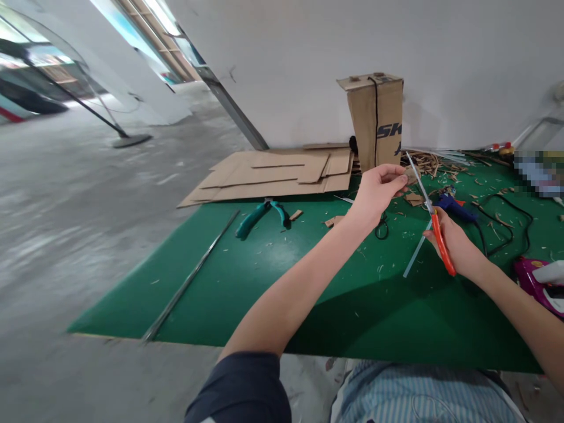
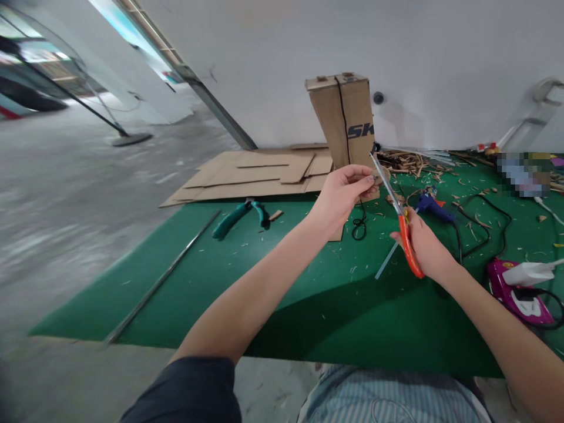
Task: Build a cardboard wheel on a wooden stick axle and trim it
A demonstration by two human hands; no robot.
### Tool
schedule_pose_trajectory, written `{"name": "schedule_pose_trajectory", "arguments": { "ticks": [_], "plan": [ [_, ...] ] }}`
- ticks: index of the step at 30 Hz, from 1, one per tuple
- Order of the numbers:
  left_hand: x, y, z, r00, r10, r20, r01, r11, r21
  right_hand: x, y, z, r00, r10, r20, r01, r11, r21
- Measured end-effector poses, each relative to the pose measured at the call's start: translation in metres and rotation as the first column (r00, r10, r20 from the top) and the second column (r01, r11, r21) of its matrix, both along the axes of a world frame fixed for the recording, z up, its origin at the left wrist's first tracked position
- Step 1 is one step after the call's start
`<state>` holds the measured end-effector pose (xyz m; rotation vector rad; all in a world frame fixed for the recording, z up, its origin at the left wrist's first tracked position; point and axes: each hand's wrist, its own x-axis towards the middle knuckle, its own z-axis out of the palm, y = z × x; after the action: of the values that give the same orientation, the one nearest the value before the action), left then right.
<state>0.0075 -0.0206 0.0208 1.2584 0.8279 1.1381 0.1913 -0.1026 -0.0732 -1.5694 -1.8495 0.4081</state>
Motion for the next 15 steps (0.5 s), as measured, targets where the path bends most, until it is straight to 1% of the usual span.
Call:
{"name": "schedule_pose_trajectory", "arguments": {
  "ticks": [4,9,15],
  "plan": [
    [0.0000,-0.0002,0.0015,1.000,0.016,-0.025,-0.015,1.000,0.009,-0.0043,-0.0019,0.0016,1.000,0.008,-0.018,-0.007,0.997,0.074],
    [-0.0004,-0.0003,0.0015,0.999,0.029,-0.036,-0.028,0.999,0.025,-0.0027,-0.0004,0.0042,0.999,-0.018,-0.049,0.018,1.000,0.015],
    [0.0000,-0.0006,0.0037,0.999,0.030,-0.045,-0.028,0.999,0.046,0.0027,-0.0014,0.0026,0.999,-0.005,0.036,0.002,0.997,0.073]
  ]
}}
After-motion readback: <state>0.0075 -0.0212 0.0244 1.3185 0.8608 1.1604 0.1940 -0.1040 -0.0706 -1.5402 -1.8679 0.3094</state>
